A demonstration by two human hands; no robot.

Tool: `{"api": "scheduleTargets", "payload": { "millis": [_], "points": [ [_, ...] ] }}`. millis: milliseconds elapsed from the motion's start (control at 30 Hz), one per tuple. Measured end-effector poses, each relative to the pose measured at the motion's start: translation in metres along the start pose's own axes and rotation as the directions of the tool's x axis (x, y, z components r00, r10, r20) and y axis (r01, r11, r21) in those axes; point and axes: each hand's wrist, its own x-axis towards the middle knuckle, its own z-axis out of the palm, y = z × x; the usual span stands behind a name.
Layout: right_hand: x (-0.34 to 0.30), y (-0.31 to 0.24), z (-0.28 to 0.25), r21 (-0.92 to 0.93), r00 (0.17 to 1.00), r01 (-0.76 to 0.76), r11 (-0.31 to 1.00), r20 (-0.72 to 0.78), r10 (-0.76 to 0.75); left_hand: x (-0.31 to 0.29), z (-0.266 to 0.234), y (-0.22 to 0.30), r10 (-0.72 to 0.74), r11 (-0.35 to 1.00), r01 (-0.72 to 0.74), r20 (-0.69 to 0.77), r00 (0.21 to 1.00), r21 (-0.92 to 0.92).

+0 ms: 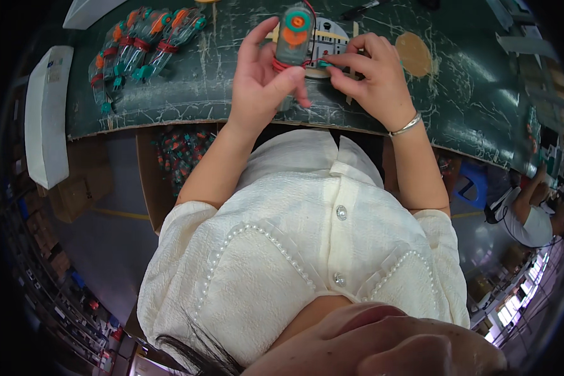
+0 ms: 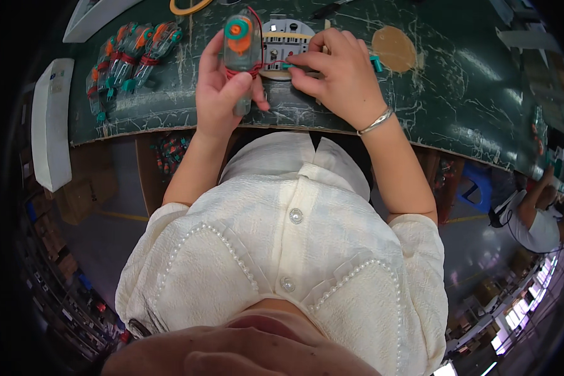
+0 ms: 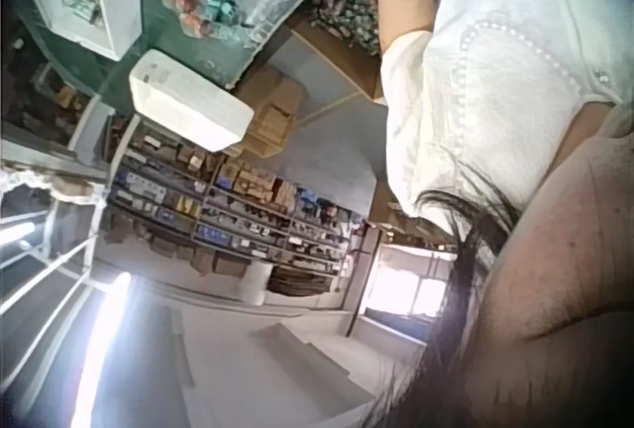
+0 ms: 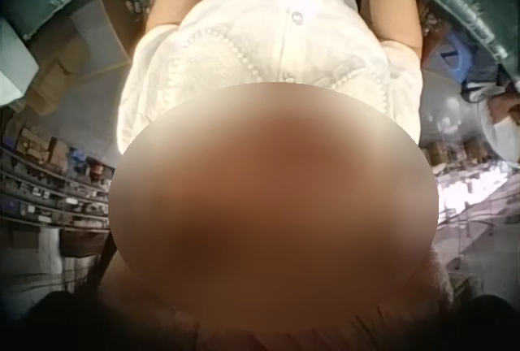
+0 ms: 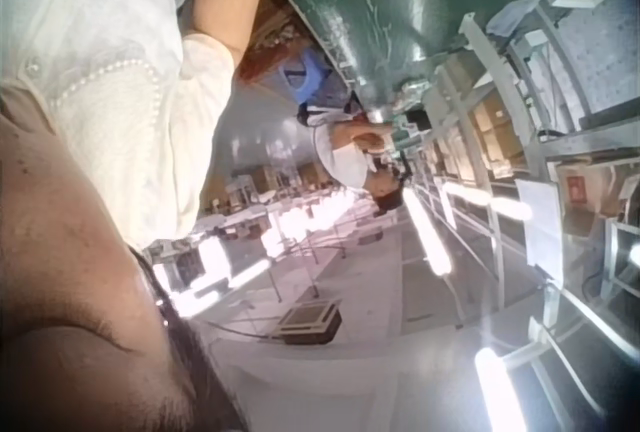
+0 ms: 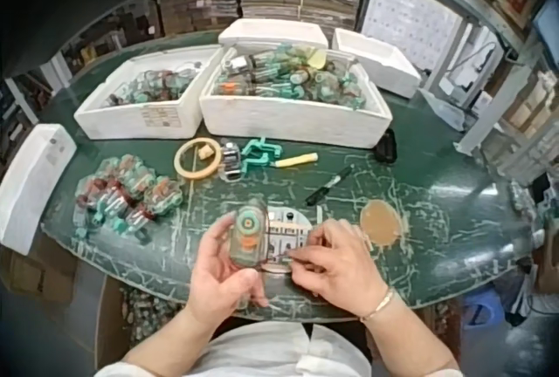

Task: Assembling small electronic components and placing them into housings at a production workbench.

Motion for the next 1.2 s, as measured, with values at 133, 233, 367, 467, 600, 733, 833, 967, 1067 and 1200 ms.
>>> {"api": "scheduleTargets", "payload": {
  "millis": [133,233,367,467,600,733,833,967,1067,1200],
  "points": [
    [-0.012,0.027,-0.018,-0.048,0.981,-0.106,0.993,-0.17,0.097,-0.002,0.002,-0.005,0.028,0.971,-0.02,-0.03,0.999,0.237],
    [-0.028,0.037,-0.028,-0.368,0.96,-0.255,0.895,-0.211,0.186,-0.002,0.007,-0.011,0.09,0.948,-0.079,-0.023,0.996,0.308],
    [-0.032,0.039,-0.023,-0.245,0.965,-0.202,0.948,-0.213,0.151,-0.004,0.01,-0.009,0.043,0.944,-0.04,-0.003,0.999,0.329],
    [-0.025,0.016,-0.026,0.067,0.965,-0.203,0.977,-0.153,0.211,-0.005,0.01,-0.008,-0.005,0.941,0.013,-0.023,1.0,0.34],
    [-0.004,-0.034,-0.04,0.741,0.949,-0.269,0.615,0.092,0.303,-0.004,0.011,-0.008,-0.104,0.937,0.123,-0.077,0.992,0.328],
    [0.006,-0.042,-0.039,0.681,0.957,-0.287,0.674,0.174,0.232,-0.003,0.014,-0.02,0.173,0.846,-0.18,0.061,0.983,0.502],
    [0.006,-0.041,-0.038,0.679,0.955,-0.295,0.673,0.181,0.235,0.0,0.01,-0.025,0.237,0.788,-0.262,0.119,0.964,0.557],
    [0.005,-0.034,-0.043,0.626,0.955,-0.295,0.722,0.192,0.225,0.002,0.007,-0.027,0.291,0.715,-0.343,0.186,0.938,0.609],
    [0.007,-0.027,-0.05,0.465,0.963,-0.255,0.848,0.203,0.178,0.003,0.007,-0.026,0.28,0.695,-0.345,0.205,0.938,0.631],
    [0.01,-0.026,-0.051,0.49,0.949,-0.314,0.813,0.194,0.249,0.0,0.008,-0.025,0.229,0.685,-0.305,0.202,0.952,0.661]
  ]
}}
